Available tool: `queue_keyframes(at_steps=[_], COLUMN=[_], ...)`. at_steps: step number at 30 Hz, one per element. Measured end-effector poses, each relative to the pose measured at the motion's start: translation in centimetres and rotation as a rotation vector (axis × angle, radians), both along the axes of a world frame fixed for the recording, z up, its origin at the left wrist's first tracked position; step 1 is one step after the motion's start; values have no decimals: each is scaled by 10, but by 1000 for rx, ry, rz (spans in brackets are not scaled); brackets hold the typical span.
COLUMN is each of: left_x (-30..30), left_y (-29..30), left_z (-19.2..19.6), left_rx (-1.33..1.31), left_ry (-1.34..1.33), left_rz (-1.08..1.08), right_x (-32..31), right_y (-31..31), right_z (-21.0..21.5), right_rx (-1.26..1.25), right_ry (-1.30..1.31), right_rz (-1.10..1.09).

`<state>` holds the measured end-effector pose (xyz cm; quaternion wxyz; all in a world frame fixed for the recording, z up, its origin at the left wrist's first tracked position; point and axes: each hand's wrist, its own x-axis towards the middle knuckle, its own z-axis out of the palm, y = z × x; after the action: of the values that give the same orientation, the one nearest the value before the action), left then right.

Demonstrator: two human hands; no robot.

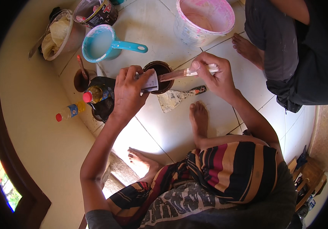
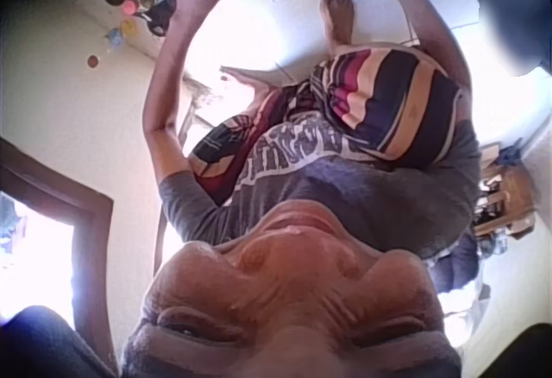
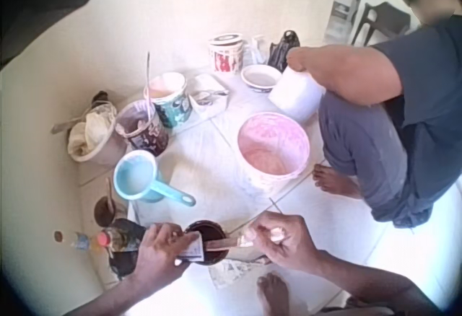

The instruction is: The person pours yellow paint into a small container of brown paint, stirs the mixture with a wooden stick, and then uses a brush to apply the paint to a piece of paper.

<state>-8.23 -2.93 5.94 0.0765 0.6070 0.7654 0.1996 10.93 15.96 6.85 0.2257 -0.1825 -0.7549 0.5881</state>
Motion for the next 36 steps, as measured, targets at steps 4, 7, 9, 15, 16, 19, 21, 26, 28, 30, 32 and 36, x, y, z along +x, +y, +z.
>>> queue_keyframes(at_steps=[4,7,9,15,16,19,21,26,28,30,32,36], left_x=[-1,-4,-5,-4,-4,-4,-4,-6,-5,-5,-4,-7], left_y=[4,4,3,1,1,1,1,-2,-2,-1,-1,-3], left_z=[1,1,0,-1,-1,-1,-2,-5,-4,-3,-3,-6], left_rx=[-8,-29,-44,-46,-46,-37,-33,-12,-32,-36,-23,-1], left_ry=[-49,-32,-21,-29,-31,-27,-38,-82,-92,-81,-47,-98], left_rz=[1,-6,-8,2,5,14,26,43,41,43,49,76], right_x=[-5,-5,-3,-1,-1,-1,0,-4,-7,-9,-11,-10], right_y=[-2,-3,1,3,4,4,8,7,6,2,-2,-3], right_z=[-5,-12,-7,-1,-1,3,2,0,-2,1,2,5], right_rx=[-21,-25,44,106,106,77,78,117,157,165,189,267], right_ry=[16,10,6,24,32,14,11,33,75,69,62,36], right_rz=[41,30,52,49,38,26,1,-8,-7,13,43,100])
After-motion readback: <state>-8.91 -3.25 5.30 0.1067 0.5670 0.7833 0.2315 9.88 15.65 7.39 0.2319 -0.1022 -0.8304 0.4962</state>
